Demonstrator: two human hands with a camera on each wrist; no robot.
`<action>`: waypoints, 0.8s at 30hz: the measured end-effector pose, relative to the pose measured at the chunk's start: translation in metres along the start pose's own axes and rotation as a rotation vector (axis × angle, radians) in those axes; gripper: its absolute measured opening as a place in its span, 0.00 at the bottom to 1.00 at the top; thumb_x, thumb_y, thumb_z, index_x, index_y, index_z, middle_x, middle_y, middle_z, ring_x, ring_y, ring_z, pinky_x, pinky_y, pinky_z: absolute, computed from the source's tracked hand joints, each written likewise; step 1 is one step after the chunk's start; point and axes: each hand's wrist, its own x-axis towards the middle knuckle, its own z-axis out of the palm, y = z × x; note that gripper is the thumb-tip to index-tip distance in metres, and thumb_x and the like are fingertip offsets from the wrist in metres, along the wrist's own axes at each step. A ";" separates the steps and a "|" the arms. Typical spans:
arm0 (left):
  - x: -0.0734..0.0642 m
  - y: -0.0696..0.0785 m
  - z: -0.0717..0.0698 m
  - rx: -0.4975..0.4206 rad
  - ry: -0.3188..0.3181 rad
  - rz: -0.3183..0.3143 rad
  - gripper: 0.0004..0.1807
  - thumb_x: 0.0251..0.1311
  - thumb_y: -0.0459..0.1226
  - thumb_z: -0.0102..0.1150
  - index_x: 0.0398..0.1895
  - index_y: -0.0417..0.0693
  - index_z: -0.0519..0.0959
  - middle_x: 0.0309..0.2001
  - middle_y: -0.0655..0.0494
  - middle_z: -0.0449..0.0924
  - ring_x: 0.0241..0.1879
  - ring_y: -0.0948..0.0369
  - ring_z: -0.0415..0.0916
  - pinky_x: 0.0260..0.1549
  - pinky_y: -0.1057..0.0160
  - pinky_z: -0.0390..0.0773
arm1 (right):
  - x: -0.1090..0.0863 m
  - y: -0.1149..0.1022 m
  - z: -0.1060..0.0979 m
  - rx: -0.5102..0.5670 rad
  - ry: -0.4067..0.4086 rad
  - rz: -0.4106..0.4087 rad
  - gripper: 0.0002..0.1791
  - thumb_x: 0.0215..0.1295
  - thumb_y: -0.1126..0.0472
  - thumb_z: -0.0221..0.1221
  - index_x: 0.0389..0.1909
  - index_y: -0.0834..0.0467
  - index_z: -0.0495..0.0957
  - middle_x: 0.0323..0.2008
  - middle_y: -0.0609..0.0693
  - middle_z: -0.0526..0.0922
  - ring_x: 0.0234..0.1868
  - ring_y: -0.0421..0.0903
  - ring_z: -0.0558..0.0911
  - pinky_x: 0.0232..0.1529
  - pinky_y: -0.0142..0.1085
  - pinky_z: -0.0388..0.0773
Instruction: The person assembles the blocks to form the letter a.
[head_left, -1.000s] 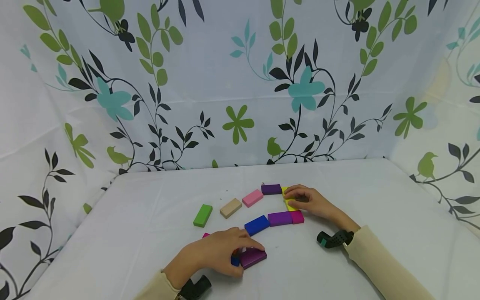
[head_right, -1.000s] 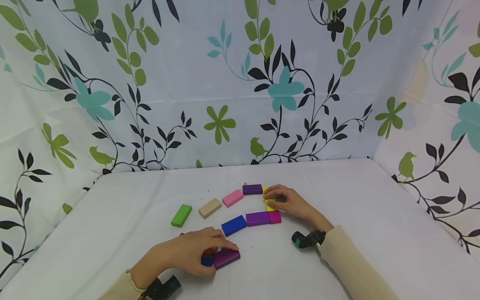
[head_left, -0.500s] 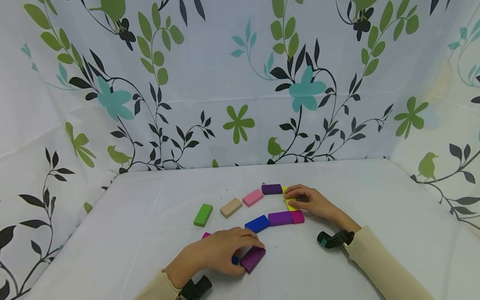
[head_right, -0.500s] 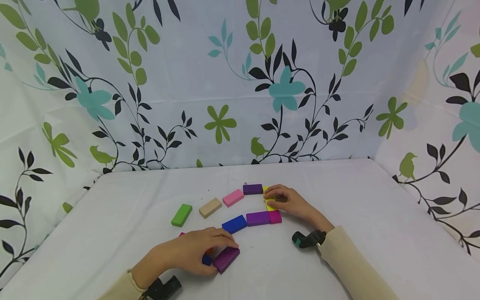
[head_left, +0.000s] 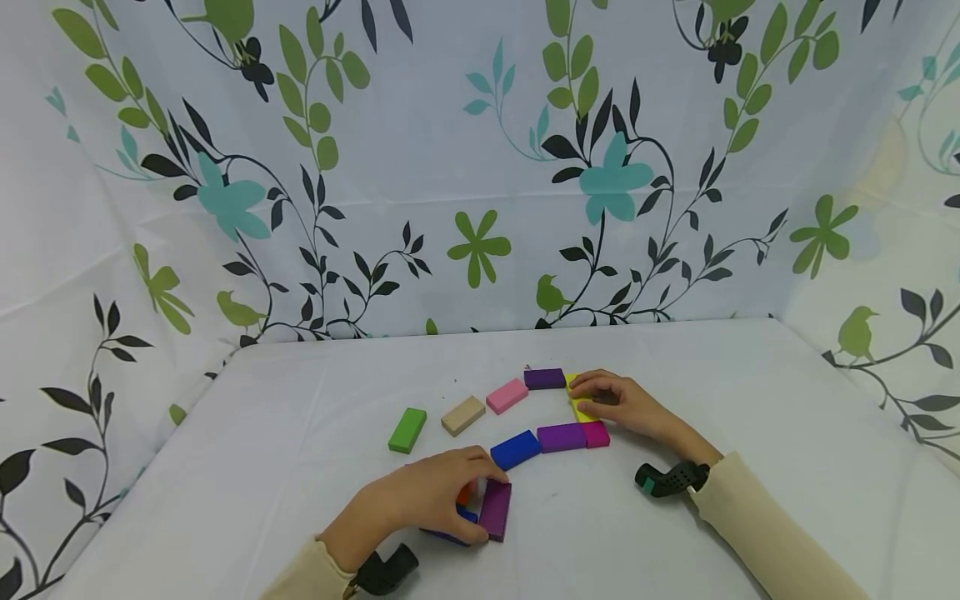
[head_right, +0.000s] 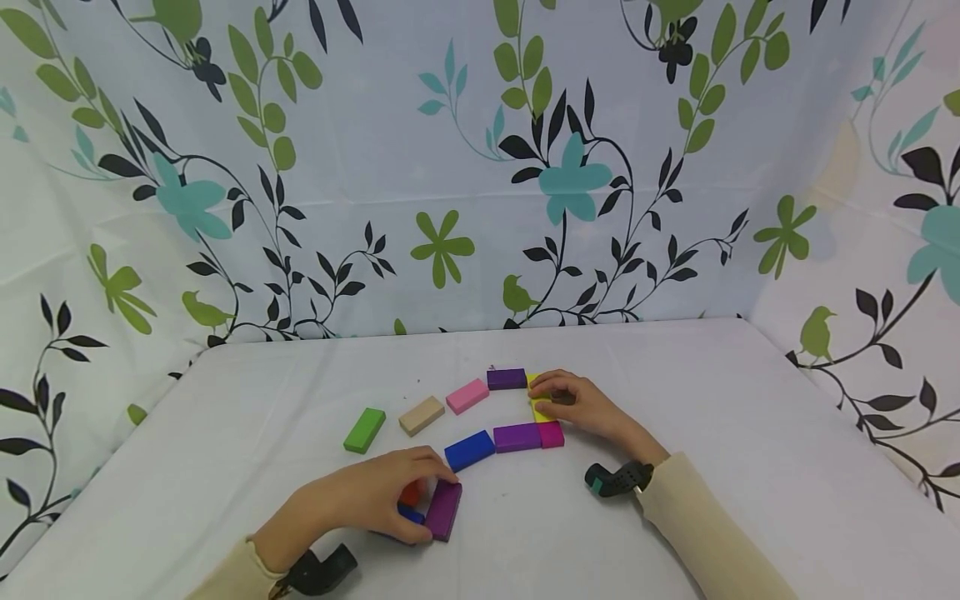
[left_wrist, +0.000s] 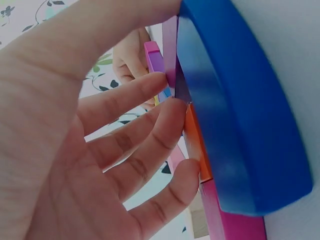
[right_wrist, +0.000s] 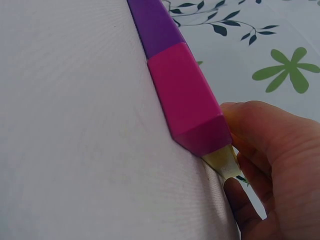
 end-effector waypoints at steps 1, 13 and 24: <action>0.000 0.000 0.000 0.002 0.007 -0.006 0.30 0.52 0.51 0.71 0.60 0.56 0.75 0.53 0.63 0.73 0.45 0.69 0.70 0.51 0.66 0.75 | 0.000 0.000 0.000 -0.001 0.000 0.000 0.13 0.66 0.61 0.61 0.50 0.58 0.82 0.59 0.58 0.75 0.65 0.60 0.69 0.56 0.22 0.67; 0.003 -0.002 0.001 0.044 0.071 -0.030 0.32 0.51 0.55 0.71 0.58 0.53 0.76 0.53 0.58 0.75 0.43 0.66 0.70 0.52 0.60 0.76 | 0.000 0.001 0.000 0.002 -0.004 -0.009 0.13 0.66 0.61 0.61 0.50 0.58 0.82 0.59 0.57 0.75 0.64 0.60 0.70 0.57 0.22 0.67; 0.006 -0.002 0.003 0.050 0.110 -0.043 0.33 0.50 0.55 0.71 0.56 0.50 0.76 0.46 0.59 0.73 0.36 0.69 0.69 0.41 0.67 0.76 | 0.000 -0.001 -0.001 -0.003 0.004 -0.017 0.13 0.66 0.62 0.61 0.50 0.60 0.82 0.58 0.58 0.76 0.64 0.60 0.70 0.57 0.22 0.67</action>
